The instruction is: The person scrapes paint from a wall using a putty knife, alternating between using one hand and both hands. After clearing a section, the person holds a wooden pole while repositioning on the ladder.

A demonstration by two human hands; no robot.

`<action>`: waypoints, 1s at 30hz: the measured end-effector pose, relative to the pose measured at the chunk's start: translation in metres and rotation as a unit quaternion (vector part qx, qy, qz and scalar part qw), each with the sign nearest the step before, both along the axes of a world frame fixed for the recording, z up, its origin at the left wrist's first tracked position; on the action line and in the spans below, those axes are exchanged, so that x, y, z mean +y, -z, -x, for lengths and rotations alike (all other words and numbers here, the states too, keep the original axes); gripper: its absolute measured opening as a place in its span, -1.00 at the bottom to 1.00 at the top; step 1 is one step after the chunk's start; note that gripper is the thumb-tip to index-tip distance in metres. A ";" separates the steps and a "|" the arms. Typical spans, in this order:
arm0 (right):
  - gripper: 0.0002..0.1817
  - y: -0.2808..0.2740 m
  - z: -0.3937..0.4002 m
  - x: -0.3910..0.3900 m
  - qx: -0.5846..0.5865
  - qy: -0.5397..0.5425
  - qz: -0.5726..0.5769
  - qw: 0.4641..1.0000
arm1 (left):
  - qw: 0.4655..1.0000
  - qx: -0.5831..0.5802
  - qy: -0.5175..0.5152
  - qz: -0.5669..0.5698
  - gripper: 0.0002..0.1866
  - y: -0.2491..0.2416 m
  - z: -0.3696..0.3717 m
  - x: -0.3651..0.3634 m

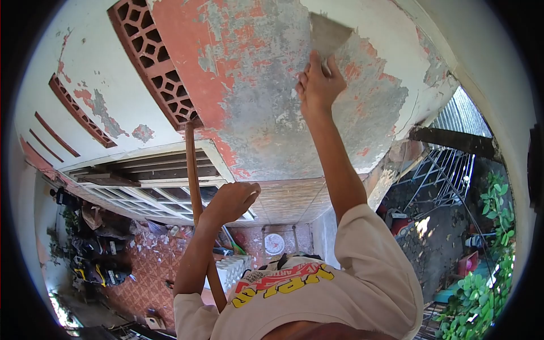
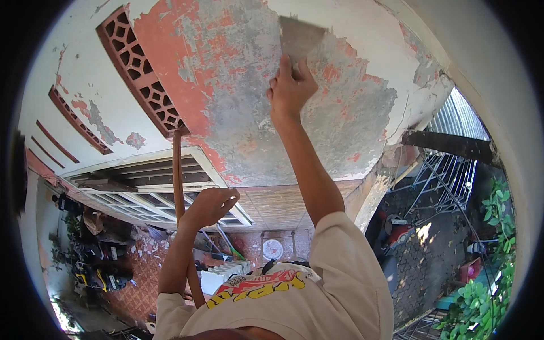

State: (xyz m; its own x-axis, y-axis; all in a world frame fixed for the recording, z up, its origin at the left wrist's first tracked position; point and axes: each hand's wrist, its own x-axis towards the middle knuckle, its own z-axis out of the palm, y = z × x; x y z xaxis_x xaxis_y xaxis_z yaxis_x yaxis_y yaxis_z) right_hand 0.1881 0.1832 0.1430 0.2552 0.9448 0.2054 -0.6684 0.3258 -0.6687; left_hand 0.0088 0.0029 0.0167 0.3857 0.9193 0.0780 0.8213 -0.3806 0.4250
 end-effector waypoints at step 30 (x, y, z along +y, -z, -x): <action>-0.86 0.004 -0.014 -0.010 -0.061 0.053 0.018 0.997 | 1.000 0.017 -0.014 0.010 -0.79 -0.005 -0.003 -0.006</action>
